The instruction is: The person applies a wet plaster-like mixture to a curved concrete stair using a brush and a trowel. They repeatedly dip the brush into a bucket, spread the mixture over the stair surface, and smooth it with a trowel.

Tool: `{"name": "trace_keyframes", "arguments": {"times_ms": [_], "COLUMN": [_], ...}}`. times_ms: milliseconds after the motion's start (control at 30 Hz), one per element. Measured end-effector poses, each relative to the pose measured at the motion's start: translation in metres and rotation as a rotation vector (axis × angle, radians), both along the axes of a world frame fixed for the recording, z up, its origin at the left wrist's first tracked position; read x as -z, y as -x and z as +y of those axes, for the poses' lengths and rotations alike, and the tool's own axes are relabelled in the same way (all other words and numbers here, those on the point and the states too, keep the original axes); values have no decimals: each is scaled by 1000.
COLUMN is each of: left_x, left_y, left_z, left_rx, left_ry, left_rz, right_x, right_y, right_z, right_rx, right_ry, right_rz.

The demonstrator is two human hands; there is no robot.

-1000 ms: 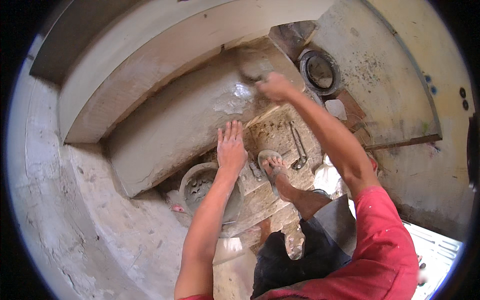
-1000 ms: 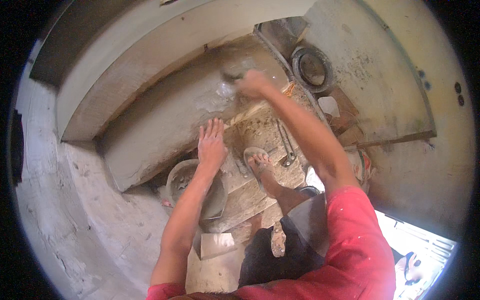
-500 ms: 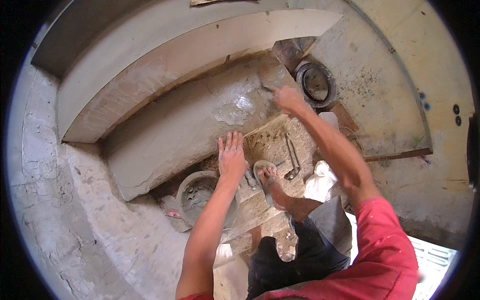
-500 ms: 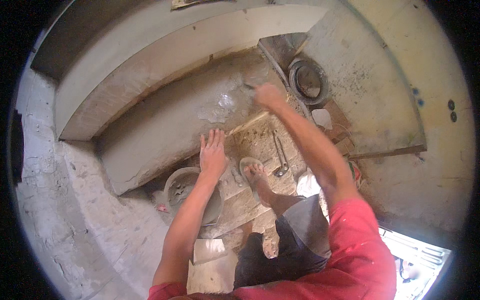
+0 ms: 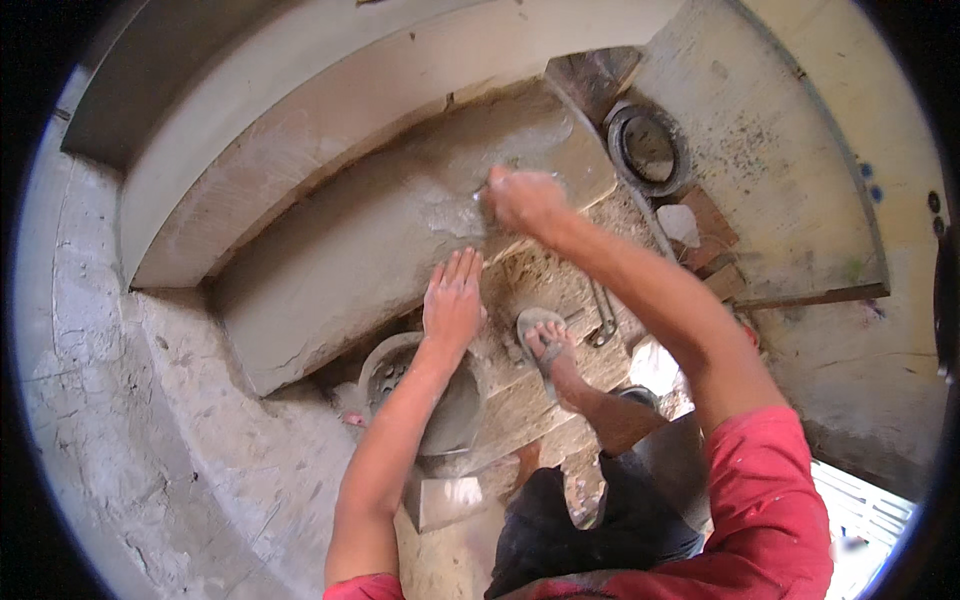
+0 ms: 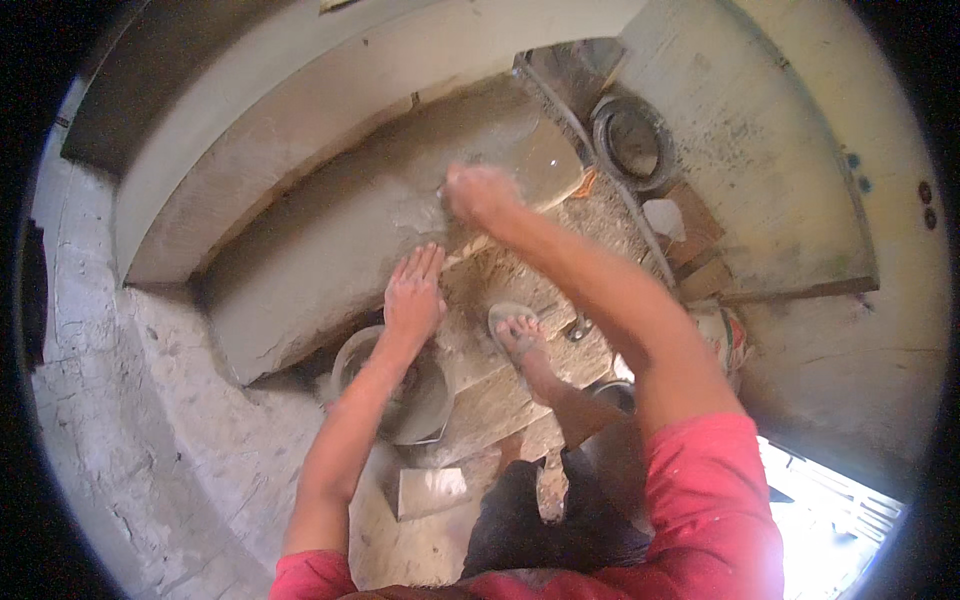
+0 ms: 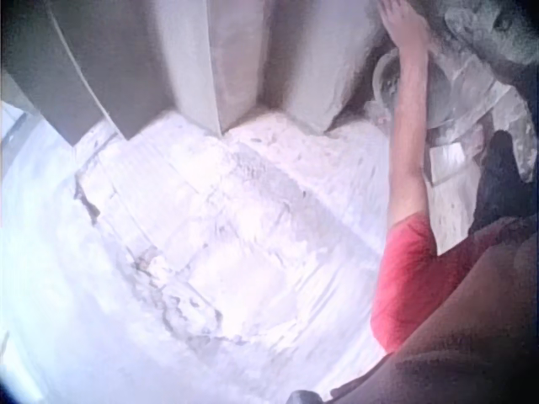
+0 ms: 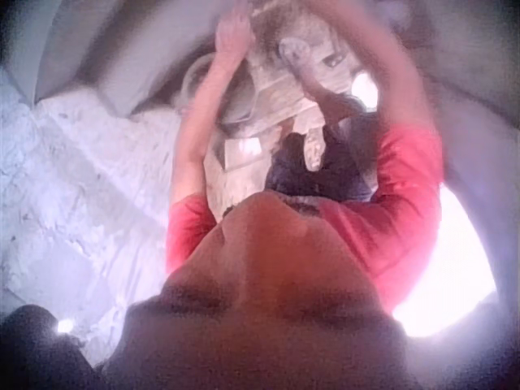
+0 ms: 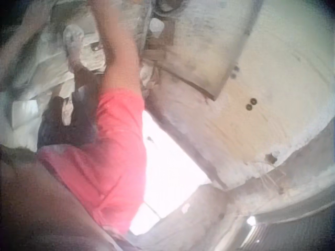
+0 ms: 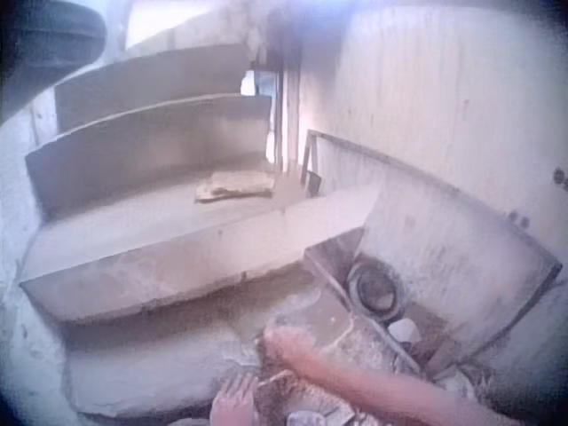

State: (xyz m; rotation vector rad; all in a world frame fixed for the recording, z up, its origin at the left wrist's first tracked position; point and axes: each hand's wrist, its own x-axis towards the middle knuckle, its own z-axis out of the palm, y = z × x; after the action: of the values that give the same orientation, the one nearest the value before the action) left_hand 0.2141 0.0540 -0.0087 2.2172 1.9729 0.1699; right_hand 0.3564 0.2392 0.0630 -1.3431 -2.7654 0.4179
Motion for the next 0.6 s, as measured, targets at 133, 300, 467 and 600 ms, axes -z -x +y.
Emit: {"name": "trace_keyframes", "arguments": {"times_ms": [133,300,467,600], "left_x": [-2,-5,-35,-63], "left_y": [22,23,26,35], "left_z": [6,18,17,36], "left_rx": [79,101,178,52], "left_ry": [-67,130,104,800], "left_rz": [132,152,215,99], "right_x": [13,11,5,-9], "right_y": [-52,-84,21,78], "right_z": [45,66,10,-37], "right_rx": [239,270,64,-39], "right_ry": [-14,-70,185,288], "right_rz": [18,-282,-47,46]}}
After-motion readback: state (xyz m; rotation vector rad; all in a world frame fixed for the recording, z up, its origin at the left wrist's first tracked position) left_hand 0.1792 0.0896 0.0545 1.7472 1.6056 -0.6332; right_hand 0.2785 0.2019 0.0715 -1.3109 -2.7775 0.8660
